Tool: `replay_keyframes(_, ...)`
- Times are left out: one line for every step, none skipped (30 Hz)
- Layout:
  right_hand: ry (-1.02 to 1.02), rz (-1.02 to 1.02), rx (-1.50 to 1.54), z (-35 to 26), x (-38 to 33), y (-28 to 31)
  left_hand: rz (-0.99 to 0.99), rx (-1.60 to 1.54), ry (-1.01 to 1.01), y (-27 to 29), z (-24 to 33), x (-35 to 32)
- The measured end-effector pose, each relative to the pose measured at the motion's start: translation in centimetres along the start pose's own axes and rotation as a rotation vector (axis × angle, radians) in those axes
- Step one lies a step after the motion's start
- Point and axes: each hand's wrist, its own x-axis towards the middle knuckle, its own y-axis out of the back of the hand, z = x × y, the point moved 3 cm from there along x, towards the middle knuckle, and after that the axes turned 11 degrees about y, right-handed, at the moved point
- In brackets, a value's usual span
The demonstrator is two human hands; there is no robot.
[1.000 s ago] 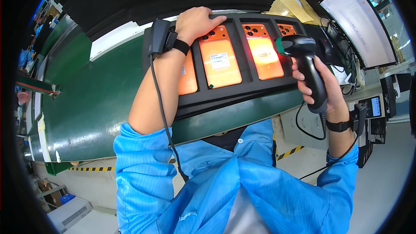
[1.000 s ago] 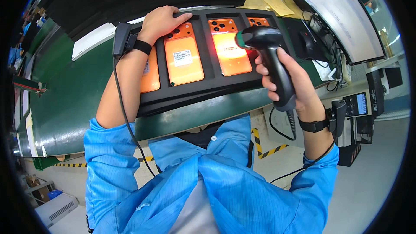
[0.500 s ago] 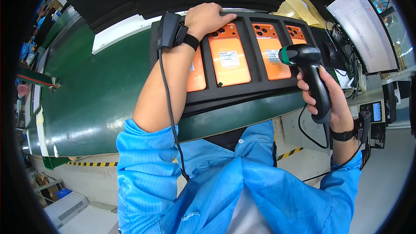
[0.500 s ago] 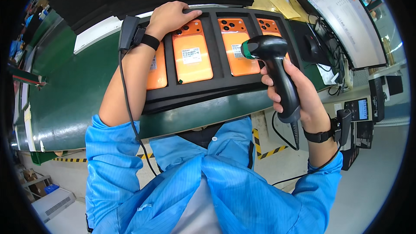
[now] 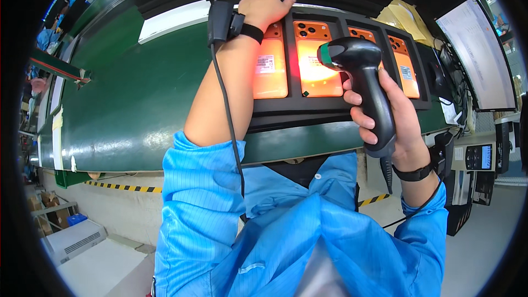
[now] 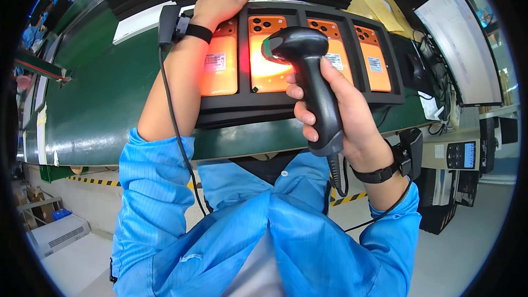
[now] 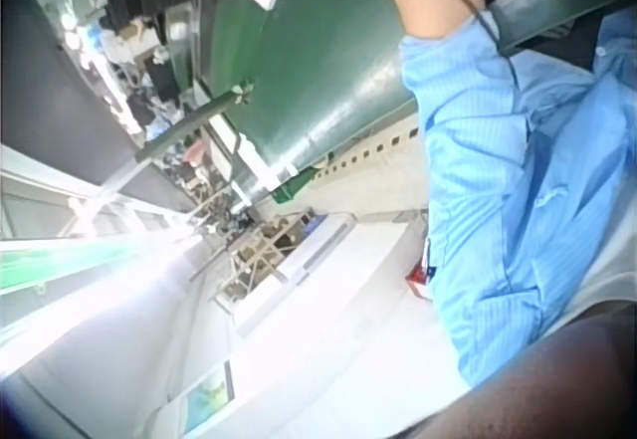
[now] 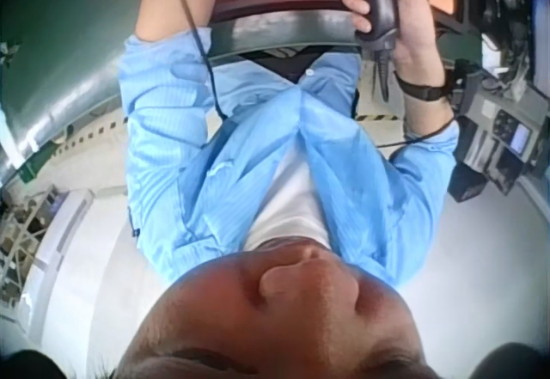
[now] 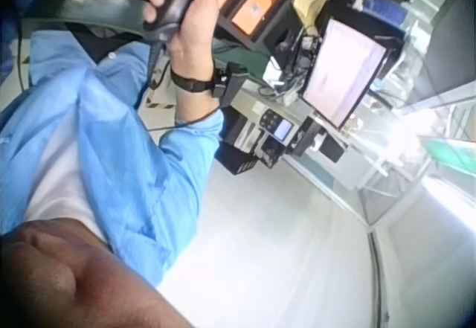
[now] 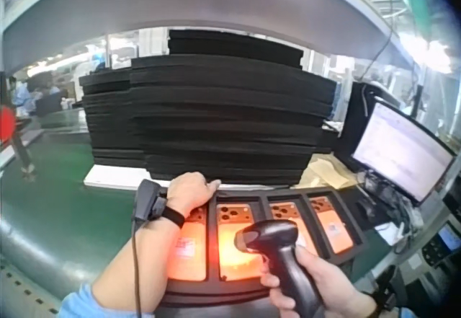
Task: Scanning smartphone barcodes and applying printed labels to the back of the devices on an assembly line.
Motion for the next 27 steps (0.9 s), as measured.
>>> replay_keyframes(0.007, 0.036, 0.033, 0.0, -0.1, -0.1, 0.018, -0.006, 0.043, 0.1, -0.6, 0.2)
replay_keyframes(0.001, 0.022, 0.026, 0.0, -0.1, -0.3, 0.035, -0.014, 0.088, 0.3, -1.1, 0.4)
replay_keyframes(0.011, 0.036, 0.028, -0.1, -0.3, -0.4, 0.037, -0.011, 0.088, 0.2, -1.3, 0.5)
replay_keyframes(0.021, 0.054, 0.031, -0.2, -0.4, -0.5, 0.036, -0.01, 0.09, 0.2, -1.5, 0.5)
replay_keyframes(0.02, 0.056, 0.023, -0.2, -0.5, -0.6, 0.035, -0.008, 0.092, 0.2, -1.5, 0.6)
replay_keyframes(0.016, 0.049, 0.021, -0.2, -0.5, -0.7, 0.038, -0.015, 0.088, 0.2, -1.5, 0.6)
replay_keyframes(0.008, 0.059, 0.022, -0.2, -0.5, -0.7, 0.045, -0.027, 0.099, 0.2, -1.5, 0.6)
replay_keyframes(0.004, 0.073, 0.03, -0.1, -0.6, -0.8, 0.04, -0.019, 0.105, 0.1, -1.5, 0.5)
replay_keyframes(-0.001, 0.066, 0.022, -0.1, -0.6, -0.8, 0.049, -0.012, 0.111, 0.2, -1.4, 0.5)
replay_keyframes(-0.007, 0.059, 0.015, -0.1, -0.6, -0.9, 0.06, -0.009, 0.116, 0.2, -1.4, 0.4)
replay_keyframes(-0.004, 0.055, 0.016, -0.1, -0.6, -0.9, 0.061, -0.014, 0.119, 0.2, -1.4, 0.4)
replay_keyframes(0.0, 0.056, 0.014, -0.1, -0.5, -1.0, 0.059, -0.011, 0.122, 0.3, -1.4, 0.3)
replay_keyframes(-0.001, 0.05, 0.012, -0.1, -0.5, -1.2, 0.045, -0.015, 0.125, 0.3, -1.3, 0.3)
replay_keyframes(0.002, 0.049, 0.017, 0.0, -0.5, -1.4, 0.04, -0.026, 0.128, 0.3, -1.3, 0.3)
replay_keyframes(0.013, 0.059, 0.031, 0.0, -0.3, -1.7, 0.036, -0.022, 0.134, 0.4, -1.3, 0.2)
replay_keyframes(0.002, 0.044, 0.019, 0.2, -0.1, -2.1, 0.038, -0.031, 0.141, 0.4, -1.3, 0.2)
replay_keyframes(-0.012, 0.036, 0.062, 0.6, 0.2, -2.6, 0.033, -0.04, 0.149, 0.5, -1.4, 0.2)
replay_keyframes(-0.025, 0.029, 0.106, 1.1, 0.6, -3.1, 0.041, -0.036, 0.148, 0.6, -1.4, 0.2)
replay_keyframes(-0.025, -0.009, 0.084, 1.6, 1.0, -3.7, 0.031, -0.051, 0.163, 0.6, -1.5, 0.3)
replay_keyframes(-0.054, -0.054, 0.135, 2.2, 1.6, -4.4, 0.026, -0.075, 0.168, 0.7, -1.5, 0.4)
replay_keyframes(-0.071, -0.056, 0.153, 2.8, 2.2, -4.9, 0.03, -0.061, 0.17, 0.7, -1.6, 0.4)
replay_keyframes(-0.088, -0.056, 0.171, 3.4, 2.8, -5.3, 0.012, -0.073, 0.172, 0.7, -1.8, 0.5)
replay_keyframes(-0.102, -0.044, 0.207, 3.9, 3.2, -5.6, 0.011, -0.096, 0.168, 0.6, -1.9, 0.6)
replay_keyframes(-0.097, -0.056, 0.22, 4.2, 3.5, -5.9, 0.044, -0.115, 0.143, 0.7, -2.0, 0.6)
replay_keyframes(-0.097, -0.041, 0.189, 4.6, 3.7, -6.1, 0.037, -0.11, 0.139, 0.6, -2.1, 0.7)
replay_keyframes(-0.059, -0.045, 0.161, 4.7, 3.7, -6.1, 0.028, -0.115, 0.117, 0.4, -2.2, 0.9)
replay_keyframes(-0.103, -0.003, 0.146, 4.9, 3.8, -6.0, -0.023, -0.102, 0.102, 0.2, -2.3, 1.1)
